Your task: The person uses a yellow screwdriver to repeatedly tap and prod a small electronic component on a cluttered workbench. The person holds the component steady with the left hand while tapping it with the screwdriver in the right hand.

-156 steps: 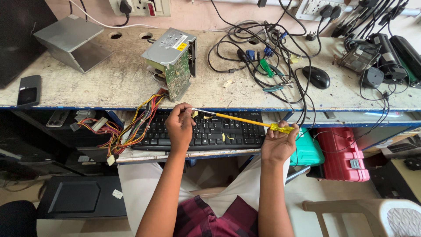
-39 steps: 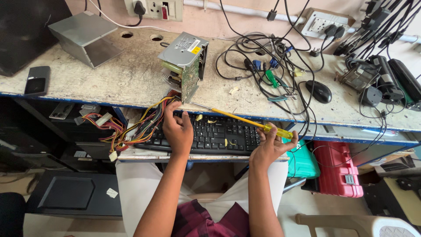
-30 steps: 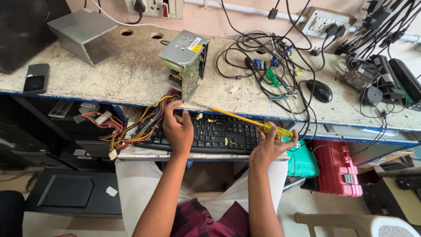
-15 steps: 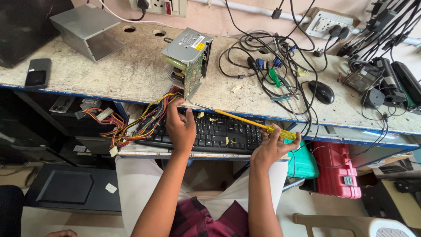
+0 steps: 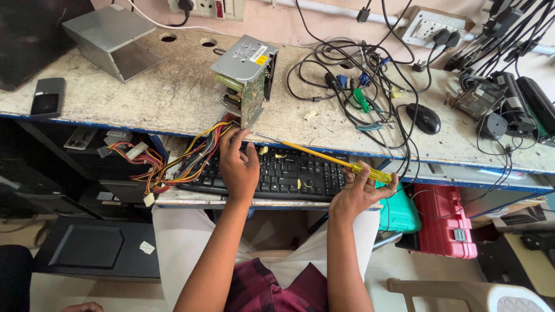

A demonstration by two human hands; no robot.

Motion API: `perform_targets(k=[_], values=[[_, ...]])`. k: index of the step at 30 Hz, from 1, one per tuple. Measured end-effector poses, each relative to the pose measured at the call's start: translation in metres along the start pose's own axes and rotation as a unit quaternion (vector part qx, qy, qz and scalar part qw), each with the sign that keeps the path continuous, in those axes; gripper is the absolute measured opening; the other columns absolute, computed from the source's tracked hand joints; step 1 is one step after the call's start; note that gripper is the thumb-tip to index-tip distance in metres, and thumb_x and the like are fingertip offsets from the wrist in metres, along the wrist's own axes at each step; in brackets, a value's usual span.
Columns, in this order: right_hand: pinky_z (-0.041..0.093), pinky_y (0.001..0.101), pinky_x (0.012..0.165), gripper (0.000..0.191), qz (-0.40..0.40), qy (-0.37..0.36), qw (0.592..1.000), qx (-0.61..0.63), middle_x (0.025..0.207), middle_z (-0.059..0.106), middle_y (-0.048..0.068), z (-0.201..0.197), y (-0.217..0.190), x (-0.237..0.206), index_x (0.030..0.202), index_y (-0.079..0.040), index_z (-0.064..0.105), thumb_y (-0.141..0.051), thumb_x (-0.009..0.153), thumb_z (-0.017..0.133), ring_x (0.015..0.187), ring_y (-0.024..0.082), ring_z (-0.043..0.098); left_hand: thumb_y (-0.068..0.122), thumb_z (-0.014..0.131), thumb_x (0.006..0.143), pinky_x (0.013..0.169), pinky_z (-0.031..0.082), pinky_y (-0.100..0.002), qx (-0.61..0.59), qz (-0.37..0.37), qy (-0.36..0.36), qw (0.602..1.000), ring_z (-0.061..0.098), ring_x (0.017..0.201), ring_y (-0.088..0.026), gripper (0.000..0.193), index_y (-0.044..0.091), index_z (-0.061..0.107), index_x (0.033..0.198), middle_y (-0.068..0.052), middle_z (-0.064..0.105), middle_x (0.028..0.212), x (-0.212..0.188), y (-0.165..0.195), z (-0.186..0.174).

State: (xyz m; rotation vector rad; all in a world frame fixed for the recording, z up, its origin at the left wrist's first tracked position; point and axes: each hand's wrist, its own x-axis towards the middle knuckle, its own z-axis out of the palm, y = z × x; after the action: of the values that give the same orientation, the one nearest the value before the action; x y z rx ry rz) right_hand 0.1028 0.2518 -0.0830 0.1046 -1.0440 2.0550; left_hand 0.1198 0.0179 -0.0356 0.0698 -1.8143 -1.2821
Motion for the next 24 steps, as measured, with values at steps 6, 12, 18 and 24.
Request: perform_targets(k=[6,12,18,24], values=[[0.059,0.0352,0.084,0.065,-0.004,0.004,1.0,-0.003,0.119,0.066,0.015,0.0008,0.0005,0.0012,0.153,-0.025,0.016,-0.011,0.108,0.062,0.105,0.019,0.067,0.006,0.066,0.094,0.063,0.052,-0.027,0.01,0.007,0.0,1.0,0.064,0.077,-0.017,0.029,0.007,0.069,0.124,-0.01,0.061,0.129,0.0009,-0.0023,0.0017],[0.059,0.0351,0.083,0.065,0.001,0.007,1.0,-0.005,0.12,0.066,0.016,-0.0014,0.0013,0.0014,0.153,-0.025,0.016,-0.011,0.109,0.061,0.106,0.019,0.067,0.007,0.067,0.094,0.062,0.052,-0.027,0.016,-0.012,-0.004,1.0,0.062,0.07,-0.015,0.026,0.008,0.071,0.119,-0.009,0.061,0.129,-0.0002,-0.0022,0.002],[0.059,0.0355,0.083,0.065,0.002,0.006,1.0,-0.01,0.12,0.066,0.016,-0.0007,0.0022,0.0032,0.153,-0.025,0.017,-0.011,0.109,0.061,0.106,0.019,0.067,0.006,0.066,0.095,0.062,0.052,-0.027,0.005,0.001,0.0,1.0,0.062,0.07,-0.014,0.026,0.009,0.071,0.12,-0.009,0.061,0.129,-0.0001,-0.0007,0.0013],[0.059,0.0362,0.083,0.064,0.005,0.008,1.0,-0.009,0.12,0.066,0.016,0.0005,0.0019,0.0046,0.153,-0.025,0.017,-0.011,0.109,0.061,0.106,0.02,0.067,0.006,0.067,0.094,0.061,0.052,-0.027,0.024,0.008,-0.002,1.0,0.062,0.069,-0.015,0.027,0.009,0.073,0.12,-0.01,0.06,0.131,0.0011,-0.0003,0.001]])
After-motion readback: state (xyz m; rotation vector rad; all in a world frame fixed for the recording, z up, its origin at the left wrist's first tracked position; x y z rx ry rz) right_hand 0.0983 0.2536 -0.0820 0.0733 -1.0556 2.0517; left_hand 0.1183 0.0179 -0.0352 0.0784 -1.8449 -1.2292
